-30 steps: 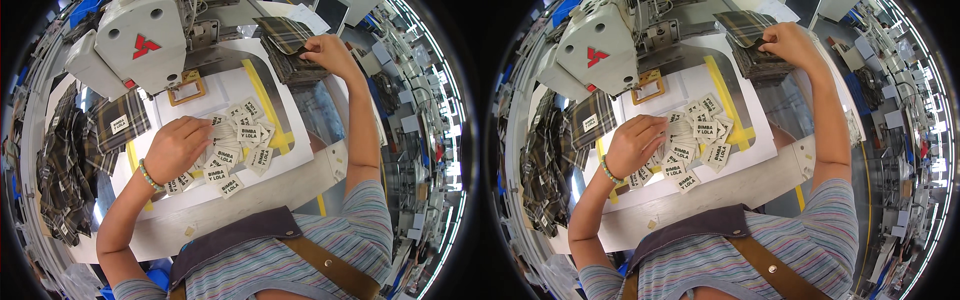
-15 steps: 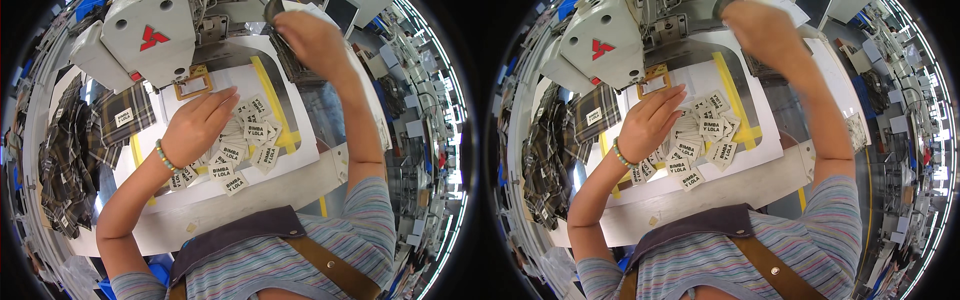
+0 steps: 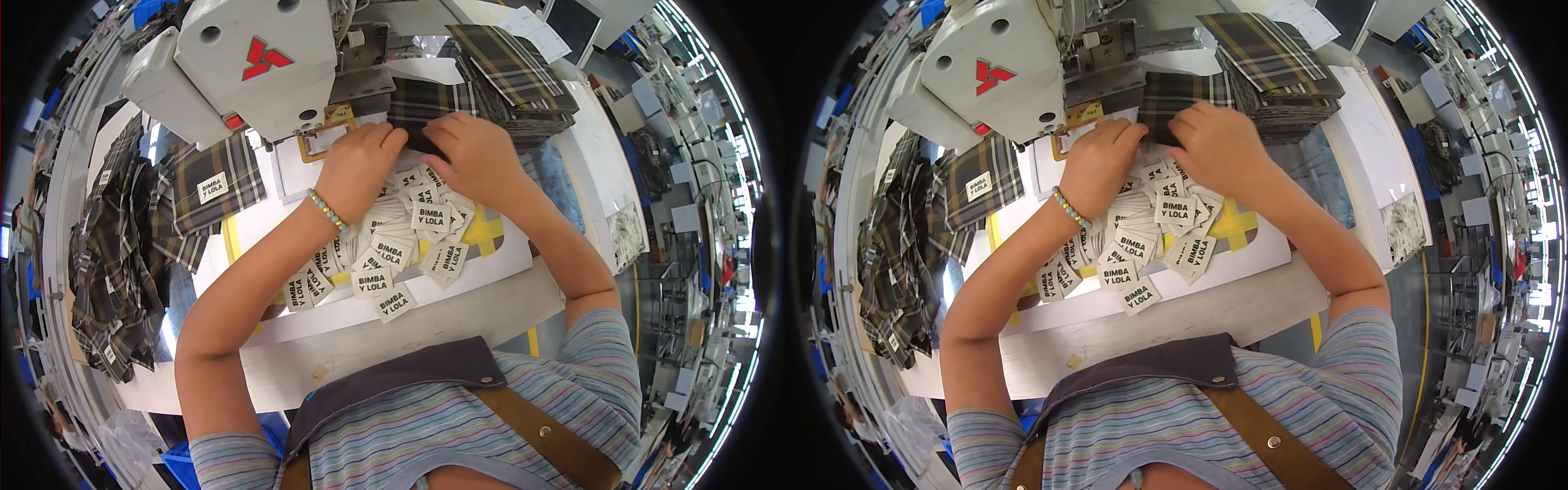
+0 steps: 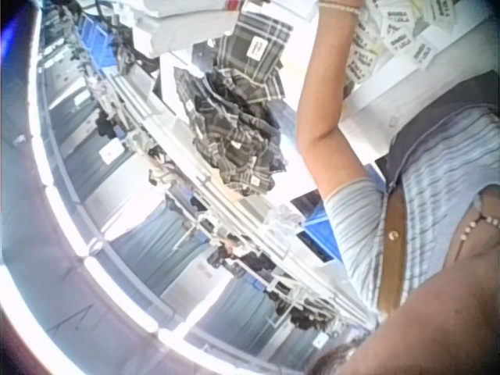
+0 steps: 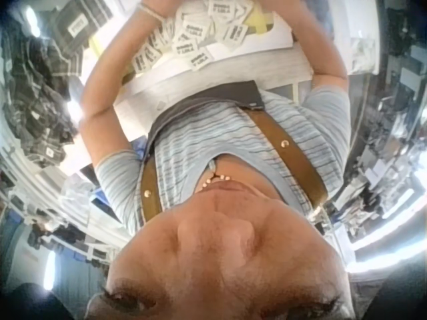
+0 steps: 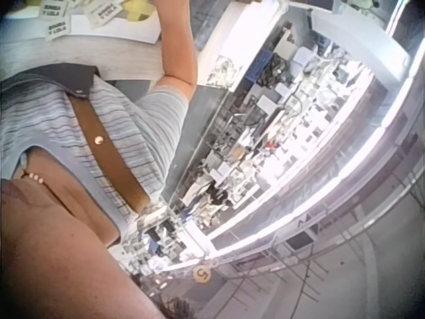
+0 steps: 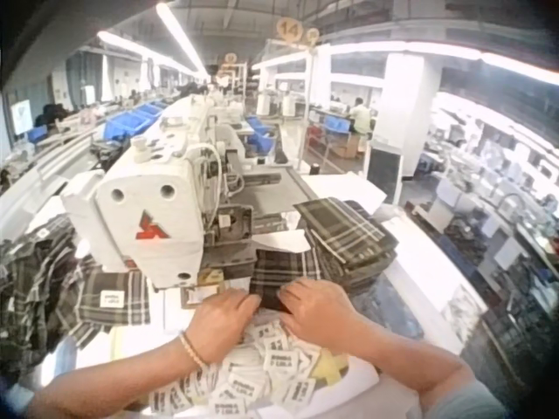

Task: The person repeatedly picks up small rectangular fabric labels and plaid fabric pieces, aligns them under a sewing machine presser foot, and stitches them together. The finished items are moved to a stack on the left side of the table.

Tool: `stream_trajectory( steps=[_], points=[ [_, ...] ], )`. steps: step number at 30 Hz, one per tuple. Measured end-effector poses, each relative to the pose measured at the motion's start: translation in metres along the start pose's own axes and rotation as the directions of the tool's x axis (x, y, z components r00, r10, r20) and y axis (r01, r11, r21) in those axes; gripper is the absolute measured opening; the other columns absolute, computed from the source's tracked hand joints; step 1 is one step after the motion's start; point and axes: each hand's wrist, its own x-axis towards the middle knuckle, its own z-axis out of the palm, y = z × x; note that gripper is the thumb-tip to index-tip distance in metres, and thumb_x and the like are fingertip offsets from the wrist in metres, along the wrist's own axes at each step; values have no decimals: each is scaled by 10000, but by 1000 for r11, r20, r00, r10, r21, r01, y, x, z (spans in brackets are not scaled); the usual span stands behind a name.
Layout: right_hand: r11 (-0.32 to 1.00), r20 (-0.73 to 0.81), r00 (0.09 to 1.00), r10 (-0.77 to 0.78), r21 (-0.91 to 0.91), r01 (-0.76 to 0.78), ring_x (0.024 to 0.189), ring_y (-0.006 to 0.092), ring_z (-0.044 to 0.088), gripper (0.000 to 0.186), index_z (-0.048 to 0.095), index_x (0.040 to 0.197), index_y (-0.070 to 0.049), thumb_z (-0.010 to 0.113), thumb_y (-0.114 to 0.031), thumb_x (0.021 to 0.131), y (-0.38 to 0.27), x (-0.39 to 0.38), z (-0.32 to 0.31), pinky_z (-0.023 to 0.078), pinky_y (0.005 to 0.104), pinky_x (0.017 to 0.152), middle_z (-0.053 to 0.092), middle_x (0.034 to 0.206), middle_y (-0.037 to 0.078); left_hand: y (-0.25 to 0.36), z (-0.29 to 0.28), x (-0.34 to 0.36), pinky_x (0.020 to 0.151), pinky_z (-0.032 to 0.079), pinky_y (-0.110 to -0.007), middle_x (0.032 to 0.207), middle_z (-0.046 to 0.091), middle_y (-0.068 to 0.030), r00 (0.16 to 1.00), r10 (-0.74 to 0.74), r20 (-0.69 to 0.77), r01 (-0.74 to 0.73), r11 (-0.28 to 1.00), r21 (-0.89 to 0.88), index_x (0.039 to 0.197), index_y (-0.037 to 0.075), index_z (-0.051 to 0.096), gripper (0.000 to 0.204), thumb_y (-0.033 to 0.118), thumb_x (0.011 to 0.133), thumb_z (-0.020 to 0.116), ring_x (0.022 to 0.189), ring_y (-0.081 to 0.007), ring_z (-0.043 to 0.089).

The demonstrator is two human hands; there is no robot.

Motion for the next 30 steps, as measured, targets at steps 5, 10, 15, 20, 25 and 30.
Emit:
stream_trajectory(
  steps=[5,10,15,20,25,30],
  points=[
    [994,-42,999,33,-105,-38,923,215,699,110,759,896,-50,768,-141,834,27,-28,-6,577,353,734,715,930,25,-10,-1,-3,774,592,-393,980,687,-81,995,47,-90,-47,999,-5,1004,57,721,194,15,815,698,931,-279,707],
    [989,-69,996,-53,-140,43,911,204,699,105,757,892,-48,730,-73,794,24,-20,1,571,337,720,708,919,28,-6,-19,-19,773,593,-365,999,681,-72,991,124,50,-128,987,92,995,44,718,230,25,766,703,957,-254,700],
    [976,-75,980,-186,-131,175,939,204,714,148,765,926,-41,728,-62,784,16,5,18,581,348,741,738,972,34,-17,-43,-40,785,593,-358,984,668,-76,980,186,69,-196,961,193,994,11,709,232,39,763,707,957,-240,685],
    [955,-8,960,-279,-112,276,1019,208,712,200,761,980,-32,719,-90,793,1,31,40,589,360,771,756,1052,45,-31,-64,-65,776,581,-351,954,650,-59,973,194,124,-224,922,315,1001,12,719,210,33,791,720,909,-225,669],
    [961,10,962,-274,-44,274,1035,215,708,184,750,972,-44,705,-90,800,-6,36,50,600,351,830,755,1090,48,-46,-67,-82,803,580,-341,959,651,-55,977,154,149,-199,912,360,929,37,706,150,74,784,715,938,-224,672],
    [977,21,979,-204,-57,205,1015,219,710,191,744,978,-57,704,-37,792,-2,26,28,610,359,813,751,1085,31,-31,-59,-68,791,586,-373,989,682,-71,985,130,112,-152,965,213,989,27,730,188,48,804,708,926,-249,692]
  ],
)
